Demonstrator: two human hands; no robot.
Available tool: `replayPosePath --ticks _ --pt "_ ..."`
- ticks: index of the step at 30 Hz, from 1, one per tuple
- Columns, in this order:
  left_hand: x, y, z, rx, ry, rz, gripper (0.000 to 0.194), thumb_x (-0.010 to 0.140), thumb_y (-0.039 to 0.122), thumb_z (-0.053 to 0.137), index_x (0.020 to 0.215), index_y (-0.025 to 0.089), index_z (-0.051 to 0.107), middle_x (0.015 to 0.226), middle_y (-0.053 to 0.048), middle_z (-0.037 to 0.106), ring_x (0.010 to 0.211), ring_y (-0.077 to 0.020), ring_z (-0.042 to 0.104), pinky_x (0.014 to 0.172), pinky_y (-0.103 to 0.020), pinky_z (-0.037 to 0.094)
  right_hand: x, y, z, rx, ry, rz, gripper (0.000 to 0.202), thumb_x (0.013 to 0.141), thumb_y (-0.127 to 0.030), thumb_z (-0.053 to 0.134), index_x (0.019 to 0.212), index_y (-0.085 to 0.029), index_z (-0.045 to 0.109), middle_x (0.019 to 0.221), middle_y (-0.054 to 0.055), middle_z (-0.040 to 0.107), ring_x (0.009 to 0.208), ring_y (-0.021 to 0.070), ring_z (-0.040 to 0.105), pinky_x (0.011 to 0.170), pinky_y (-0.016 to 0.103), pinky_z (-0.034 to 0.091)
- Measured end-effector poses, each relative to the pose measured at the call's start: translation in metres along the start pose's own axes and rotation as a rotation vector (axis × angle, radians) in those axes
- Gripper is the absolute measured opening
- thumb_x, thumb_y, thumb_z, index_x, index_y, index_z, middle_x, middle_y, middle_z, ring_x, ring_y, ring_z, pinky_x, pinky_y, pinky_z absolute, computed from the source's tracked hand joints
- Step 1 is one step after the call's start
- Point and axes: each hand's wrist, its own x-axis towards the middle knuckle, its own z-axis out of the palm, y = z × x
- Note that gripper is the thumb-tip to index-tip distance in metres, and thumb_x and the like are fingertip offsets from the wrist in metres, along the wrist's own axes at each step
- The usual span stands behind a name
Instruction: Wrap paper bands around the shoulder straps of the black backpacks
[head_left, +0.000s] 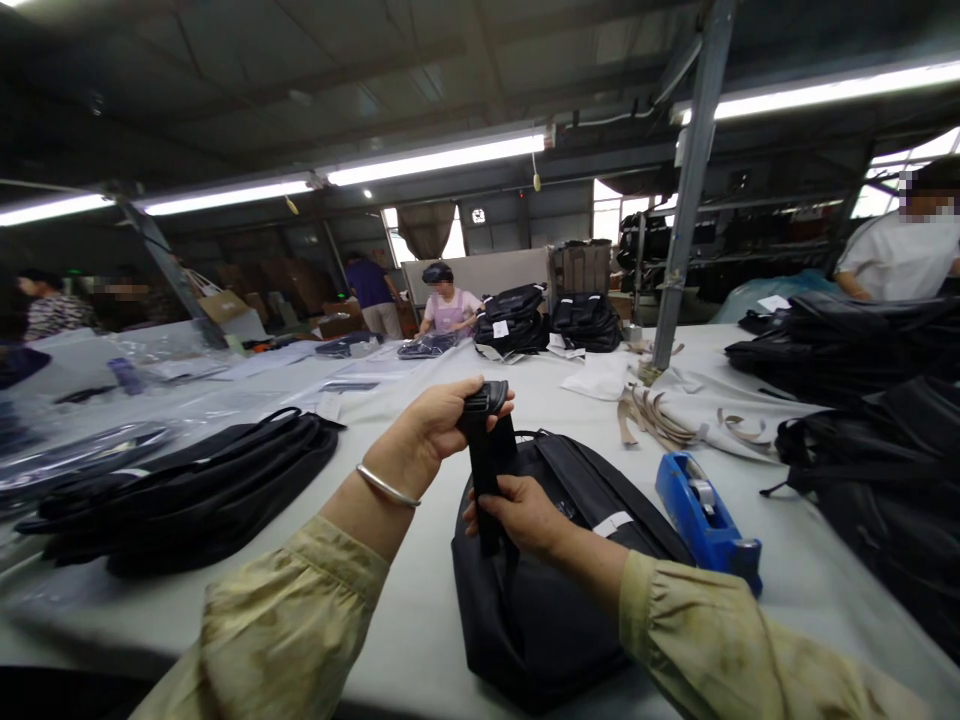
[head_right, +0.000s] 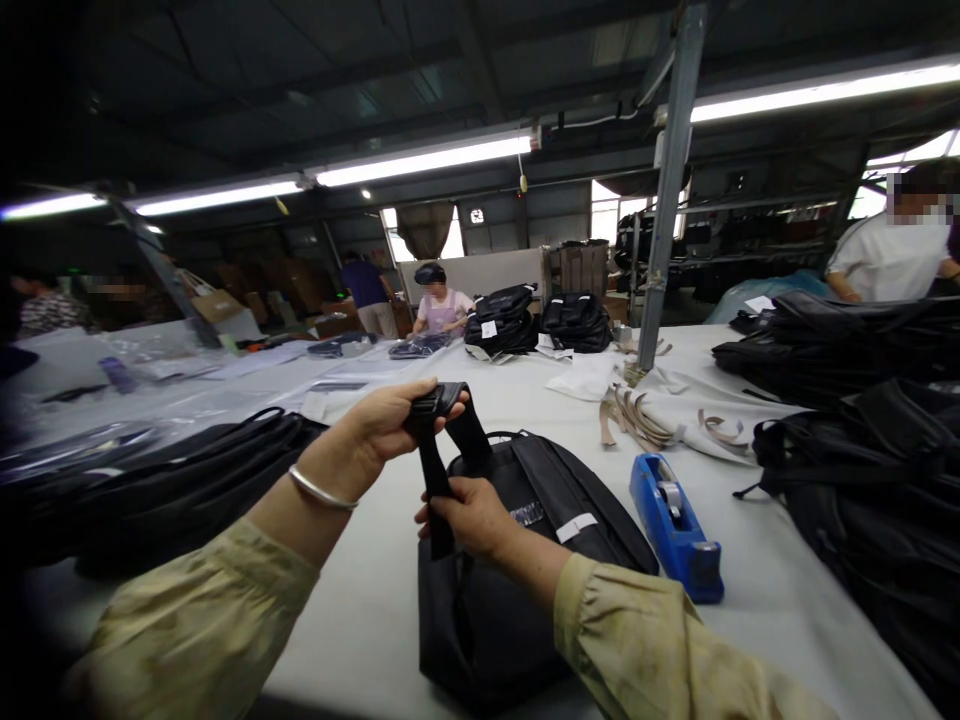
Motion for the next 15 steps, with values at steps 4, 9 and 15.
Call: replayPosePath --ticks 4,9,15 --pt "-0.015 -0.017 -0.008 0.083 0.023 0.020 0.028 0.091 0.026 0.051 0.097 0.003 0.065 0.075 -0.018 0.072 0.061 -0.0233 0.070 0.048 -0.028 0.056 0.022 0.020 -0.024 -0.354 0.125 -0.093 0.019 0.080 -0.031 0.058 0.076 -0.015 0.066 0.069 0.004 0.068 0.063 0.0160 0.063 0.064 0.031 0.051" --pt "-0.055 -0.072 -0.047 0.187 0.042 0.010 0.024 0.082 0.028 0.067 0.093 0.007 0.070 0.076 -0.014 0.073 0.062 -0.0200 0.067 0.052 -0.025 0.051 0.028 0.035 -0.050 -0.823 0.163 -0.142 0.019 0.077 -0.013 0.053 0.084 -0.018 0.071 0.084 0.005 0.073 0.081 0.0183 0.065 0.076 0.030 0.048" --pt "-0.092 -0.152 -0.077 0.133 0.154 -0.179 0.026 0.075 0.036 0.075 0.084 0.013 0.070 0.069 -0.012 0.069 0.056 -0.0188 0.062 0.048 -0.026 0.049 0.015 0.044 -0.053 -1.088 0.280 -0.002 0.026 0.076 -0.017 0.059 0.102 -0.018 0.063 0.097 0.009 0.068 0.090 0.0218 0.063 0.080 0.032 0.046"
